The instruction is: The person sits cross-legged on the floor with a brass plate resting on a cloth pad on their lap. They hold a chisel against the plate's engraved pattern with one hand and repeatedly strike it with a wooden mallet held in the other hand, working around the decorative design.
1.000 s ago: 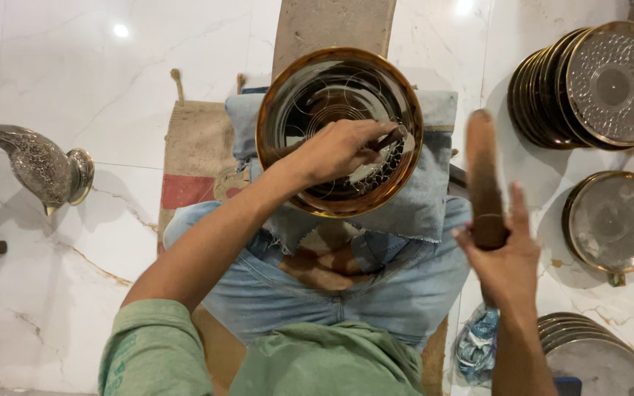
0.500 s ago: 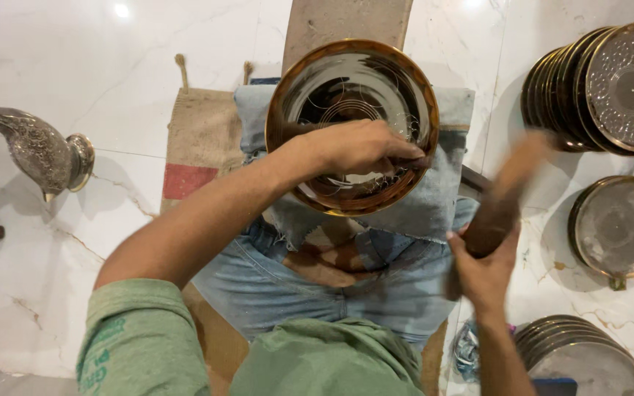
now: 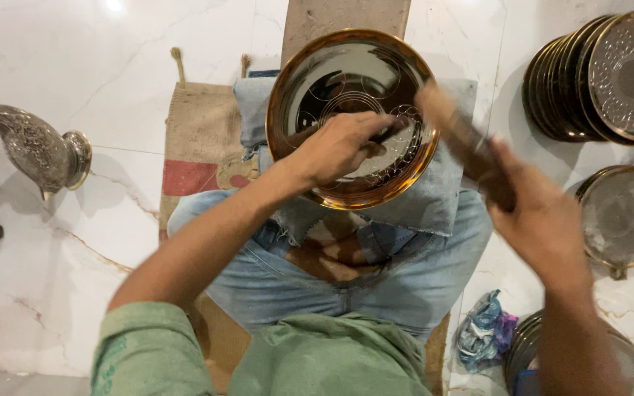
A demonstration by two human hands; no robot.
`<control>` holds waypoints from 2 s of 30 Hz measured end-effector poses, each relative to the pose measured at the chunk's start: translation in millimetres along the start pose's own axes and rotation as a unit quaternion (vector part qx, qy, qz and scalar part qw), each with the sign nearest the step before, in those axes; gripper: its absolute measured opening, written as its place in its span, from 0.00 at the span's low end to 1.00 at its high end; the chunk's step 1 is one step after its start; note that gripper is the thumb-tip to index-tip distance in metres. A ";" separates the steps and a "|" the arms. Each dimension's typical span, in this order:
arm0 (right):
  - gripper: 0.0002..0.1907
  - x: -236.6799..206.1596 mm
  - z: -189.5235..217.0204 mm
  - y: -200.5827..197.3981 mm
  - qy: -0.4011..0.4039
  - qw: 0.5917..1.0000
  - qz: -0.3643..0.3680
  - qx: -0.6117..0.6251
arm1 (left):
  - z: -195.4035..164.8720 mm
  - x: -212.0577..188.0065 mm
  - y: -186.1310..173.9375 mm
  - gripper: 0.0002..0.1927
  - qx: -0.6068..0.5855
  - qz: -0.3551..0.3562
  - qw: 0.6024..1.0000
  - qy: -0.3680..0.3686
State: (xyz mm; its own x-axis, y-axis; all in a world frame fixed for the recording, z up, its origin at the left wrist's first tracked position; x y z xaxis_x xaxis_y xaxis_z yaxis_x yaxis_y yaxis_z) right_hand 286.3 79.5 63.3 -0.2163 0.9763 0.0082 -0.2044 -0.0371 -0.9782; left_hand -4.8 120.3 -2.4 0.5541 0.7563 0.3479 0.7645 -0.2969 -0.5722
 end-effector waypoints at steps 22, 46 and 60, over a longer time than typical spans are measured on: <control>0.37 30.2 91.7 -66.5 -0.103 0.923 -0.086 0.360 | -10.2 -25.0 16.6 0.23 -0.031 -0.186 0.980 -0.061; 0.46 -84.4 -13.8 91.4 0.248 0.893 -0.022 0.375 | 4.7 28.2 16.9 0.27 -0.003 0.174 0.979 0.109; 0.38 -25.6 -11.8 43.6 0.135 0.957 0.028 0.255 | 7.9 -2.9 11.9 0.26 -0.019 0.048 0.999 0.018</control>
State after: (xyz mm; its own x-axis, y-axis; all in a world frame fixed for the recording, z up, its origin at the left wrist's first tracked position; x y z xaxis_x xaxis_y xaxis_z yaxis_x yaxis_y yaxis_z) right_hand 294.2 55.4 18.1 -0.0005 0.9867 -0.1623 -0.6532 -0.1232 -0.7471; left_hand 0.1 119.2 -16.2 0.6362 0.7018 0.3206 0.7191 -0.3888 -0.5759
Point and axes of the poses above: each hand's wrist, its own x-axis towards the middle knuckle, its own y-axis out of the palm, z = x × y, the point moved 3 cm from there along x, towards the middle knuckle, and after that the axes turned 11 degrees about y, right-handed, at the moved point
